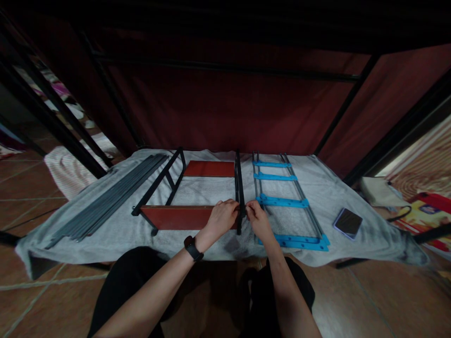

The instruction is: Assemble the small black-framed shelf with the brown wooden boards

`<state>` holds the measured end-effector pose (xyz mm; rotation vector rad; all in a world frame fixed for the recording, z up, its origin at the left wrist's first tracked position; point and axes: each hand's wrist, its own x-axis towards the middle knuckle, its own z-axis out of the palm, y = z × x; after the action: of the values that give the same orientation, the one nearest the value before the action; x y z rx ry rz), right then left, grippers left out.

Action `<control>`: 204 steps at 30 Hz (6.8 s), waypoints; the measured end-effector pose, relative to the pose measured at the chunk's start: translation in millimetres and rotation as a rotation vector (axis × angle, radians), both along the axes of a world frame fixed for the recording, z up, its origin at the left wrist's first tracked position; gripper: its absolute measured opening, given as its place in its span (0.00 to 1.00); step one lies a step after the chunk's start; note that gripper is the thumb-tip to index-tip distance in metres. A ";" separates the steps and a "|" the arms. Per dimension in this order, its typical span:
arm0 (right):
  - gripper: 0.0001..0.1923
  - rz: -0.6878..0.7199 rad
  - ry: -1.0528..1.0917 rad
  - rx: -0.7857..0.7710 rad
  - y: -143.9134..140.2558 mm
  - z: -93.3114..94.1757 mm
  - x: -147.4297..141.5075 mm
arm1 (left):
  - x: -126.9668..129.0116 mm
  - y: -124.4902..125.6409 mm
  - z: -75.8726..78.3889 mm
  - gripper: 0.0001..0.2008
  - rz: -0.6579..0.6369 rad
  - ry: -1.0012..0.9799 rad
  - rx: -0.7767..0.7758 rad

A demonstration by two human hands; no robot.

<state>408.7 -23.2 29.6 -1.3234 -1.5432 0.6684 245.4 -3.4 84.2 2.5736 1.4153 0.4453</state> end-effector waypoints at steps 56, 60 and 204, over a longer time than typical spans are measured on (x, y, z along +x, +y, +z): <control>0.12 -0.004 -0.172 0.009 -0.9 0.5 1.1 | -5.7 -9.8 -12.5 0.14 -0.105 0.180 0.277; 0.10 0.016 -0.125 0.044 -2.2 0.1 1.0 | -4.7 -8.2 -10.7 0.14 -0.101 0.160 0.241; 0.18 -0.098 -0.004 -0.075 -2.4 -15.9 -1.8 | -267.7 8.6 -27.6 0.23 0.830 -1.276 -0.205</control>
<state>406.9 -25.6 13.7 -1.4473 -1.4587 0.6674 -22.3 5.2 56.5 0.8983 1.6249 1.5311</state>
